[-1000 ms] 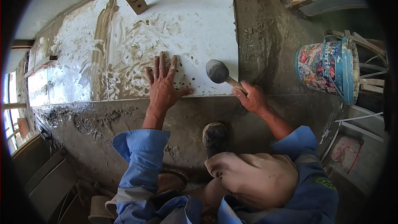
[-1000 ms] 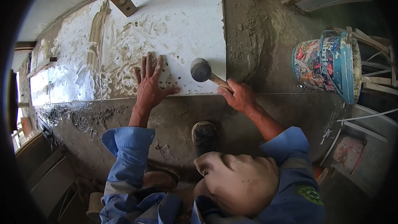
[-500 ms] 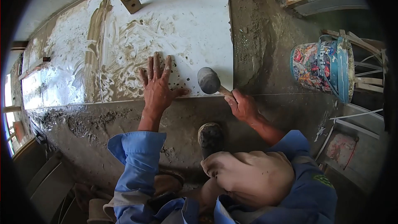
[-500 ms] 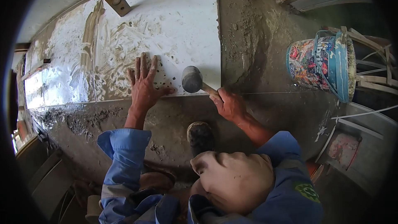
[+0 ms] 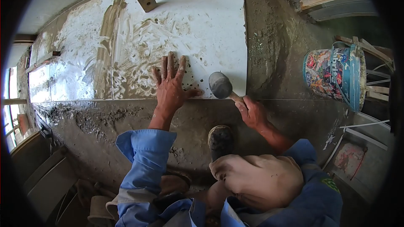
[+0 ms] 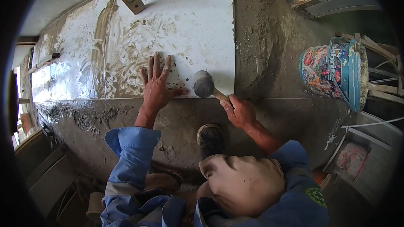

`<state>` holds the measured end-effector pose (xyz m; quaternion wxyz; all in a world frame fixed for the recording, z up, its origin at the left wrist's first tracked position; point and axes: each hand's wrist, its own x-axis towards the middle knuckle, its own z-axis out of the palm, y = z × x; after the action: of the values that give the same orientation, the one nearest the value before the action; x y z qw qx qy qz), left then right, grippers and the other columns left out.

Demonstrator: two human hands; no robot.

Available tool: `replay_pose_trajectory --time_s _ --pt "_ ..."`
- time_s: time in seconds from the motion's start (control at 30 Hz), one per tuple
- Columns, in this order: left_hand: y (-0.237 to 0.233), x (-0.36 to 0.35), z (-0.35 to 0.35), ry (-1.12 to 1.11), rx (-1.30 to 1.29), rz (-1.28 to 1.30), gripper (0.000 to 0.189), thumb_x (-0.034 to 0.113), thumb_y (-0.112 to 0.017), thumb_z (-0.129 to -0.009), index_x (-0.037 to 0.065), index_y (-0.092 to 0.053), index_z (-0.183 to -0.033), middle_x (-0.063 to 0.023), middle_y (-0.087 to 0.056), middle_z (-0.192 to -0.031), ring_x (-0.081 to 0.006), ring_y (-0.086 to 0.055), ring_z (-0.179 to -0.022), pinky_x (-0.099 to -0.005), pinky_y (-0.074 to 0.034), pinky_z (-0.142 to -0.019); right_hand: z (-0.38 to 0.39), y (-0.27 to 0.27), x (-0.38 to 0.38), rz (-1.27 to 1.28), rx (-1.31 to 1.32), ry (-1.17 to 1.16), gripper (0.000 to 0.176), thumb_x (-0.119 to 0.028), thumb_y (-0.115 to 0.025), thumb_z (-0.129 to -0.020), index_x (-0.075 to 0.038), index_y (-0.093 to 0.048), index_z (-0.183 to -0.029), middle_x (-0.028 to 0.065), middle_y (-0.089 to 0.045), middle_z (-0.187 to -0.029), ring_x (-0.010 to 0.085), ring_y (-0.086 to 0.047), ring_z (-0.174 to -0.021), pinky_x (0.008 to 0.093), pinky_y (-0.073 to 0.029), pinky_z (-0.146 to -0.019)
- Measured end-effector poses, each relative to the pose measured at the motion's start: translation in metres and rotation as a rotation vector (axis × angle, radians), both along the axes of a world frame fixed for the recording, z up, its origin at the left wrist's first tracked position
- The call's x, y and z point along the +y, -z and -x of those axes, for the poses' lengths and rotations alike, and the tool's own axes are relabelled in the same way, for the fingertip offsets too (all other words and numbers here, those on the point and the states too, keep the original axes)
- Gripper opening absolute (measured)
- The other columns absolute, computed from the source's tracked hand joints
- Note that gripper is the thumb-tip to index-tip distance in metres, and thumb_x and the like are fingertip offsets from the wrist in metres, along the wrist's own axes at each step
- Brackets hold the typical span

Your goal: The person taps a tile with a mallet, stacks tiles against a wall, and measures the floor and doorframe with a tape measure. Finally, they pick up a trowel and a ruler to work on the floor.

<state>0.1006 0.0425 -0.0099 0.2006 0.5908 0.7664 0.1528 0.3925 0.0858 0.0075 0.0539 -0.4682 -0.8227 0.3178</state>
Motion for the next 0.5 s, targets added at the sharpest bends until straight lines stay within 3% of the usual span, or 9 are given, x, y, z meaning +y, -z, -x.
replay_pose_trajectory --time_s 0.27,0.4,0.5 --pt "-0.001 -0.002 0.004 -0.007 0.011 -0.011 0.115 0.055 -0.082 -0.056 0.020 -0.027 -0.151 -0.0182 -0.016 -0.157 -0.0355 -0.010 -0.147 -0.0573 -0.008 -0.116 0.016 0.004 0.005 0.061 0.098 0.080 0.030 -0.030 -0.055 -0.095 -0.004 -0.051 -0.081 0.0241 -0.055 -0.069 0.0464 -0.055 -0.065 0.0457 -0.042 -0.055" --pt "-0.003 -0.010 0.023 -0.027 -0.027 0.007 0.118 0.052 -0.084 -0.055 0.024 -0.024 -0.152 -0.0149 -0.014 -0.158 -0.0316 -0.011 -0.147 -0.0565 -0.009 -0.117 0.025 0.006 0.013 0.209 0.206 0.097 0.030 -0.030 -0.054 -0.095 -0.001 -0.054 -0.086 0.0247 -0.055 -0.070 0.0486 -0.054 -0.068 0.0458 -0.041 -0.056" --pt "-0.014 -0.014 0.032 -0.072 -0.022 0.098 0.113 0.048 -0.085 -0.057 0.026 -0.026 -0.151 -0.0155 -0.014 -0.158 -0.0331 -0.010 -0.147 -0.0585 -0.009 -0.116 0.028 0.003 0.020 0.091 0.110 -0.023 0.034 -0.033 -0.052 -0.096 0.000 -0.055 -0.089 0.0266 -0.057 -0.074 0.0497 -0.054 -0.072 0.0477 -0.042 -0.059"
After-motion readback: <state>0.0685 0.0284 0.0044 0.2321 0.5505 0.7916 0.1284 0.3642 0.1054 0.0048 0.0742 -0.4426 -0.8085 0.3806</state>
